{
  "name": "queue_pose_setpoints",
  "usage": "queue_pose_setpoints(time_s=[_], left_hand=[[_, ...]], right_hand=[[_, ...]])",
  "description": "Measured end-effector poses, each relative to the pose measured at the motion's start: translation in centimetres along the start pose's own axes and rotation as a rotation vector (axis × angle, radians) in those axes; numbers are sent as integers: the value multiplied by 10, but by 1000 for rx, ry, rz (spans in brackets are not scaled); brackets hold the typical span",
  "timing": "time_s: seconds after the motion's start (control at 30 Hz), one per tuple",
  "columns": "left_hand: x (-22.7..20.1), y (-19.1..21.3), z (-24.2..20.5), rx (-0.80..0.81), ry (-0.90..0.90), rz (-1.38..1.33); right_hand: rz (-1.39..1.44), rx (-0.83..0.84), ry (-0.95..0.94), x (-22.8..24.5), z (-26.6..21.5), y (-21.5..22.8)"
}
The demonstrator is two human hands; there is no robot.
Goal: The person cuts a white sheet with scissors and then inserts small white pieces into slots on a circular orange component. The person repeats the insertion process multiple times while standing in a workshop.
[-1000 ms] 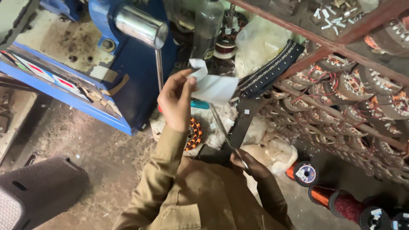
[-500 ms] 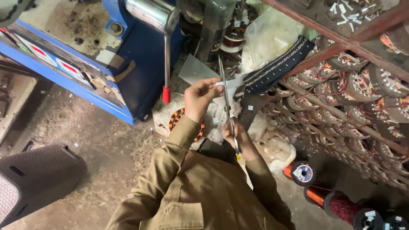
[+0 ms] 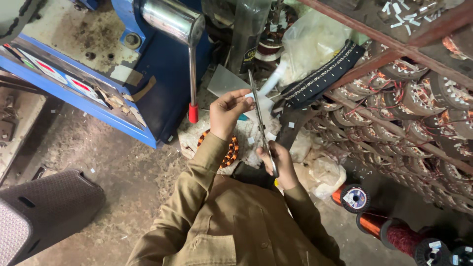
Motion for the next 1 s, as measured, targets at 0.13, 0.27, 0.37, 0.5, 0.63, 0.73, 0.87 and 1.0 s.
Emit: queue_pose_setpoints(time_s=[0.13, 0.27, 0.37, 0.5, 0.63, 0.73, 0.87, 1.0], left_hand=[[-9, 0, -7, 41, -51, 67], [-18, 1, -22, 43, -36, 58], [-25, 0, -42, 65, -40, 131], [-29, 6, -105, 128, -113, 408], [0, 33, -179, 28, 98, 196], [28, 58, -214, -86, 272, 91], [45, 72, -248, -143, 282, -65], [43, 82, -274, -209, 310, -250]], right_hand=[[-178, -189, -93, -21, 4, 6], [-749, -533, 42, -44, 19, 18], [-800, -456, 255, -52, 29, 13], [-896, -396, 306, -29, 20, 2], [-642, -111, 552, 24, -51, -27], [-563, 95, 664, 51, -99, -62], [-736, 197, 782, 60, -122, -96], [-642, 307, 604, 38, -119, -104]])
Point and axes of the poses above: each hand's wrist, its own z-axis towards the middle knuckle, its own y-axis out of the back of the hand, x = y × z, the point moved 6 cm from there along z, towards the middle knuckle, and after that the axes turned 9 degrees about -y, right-handed, at the moved point
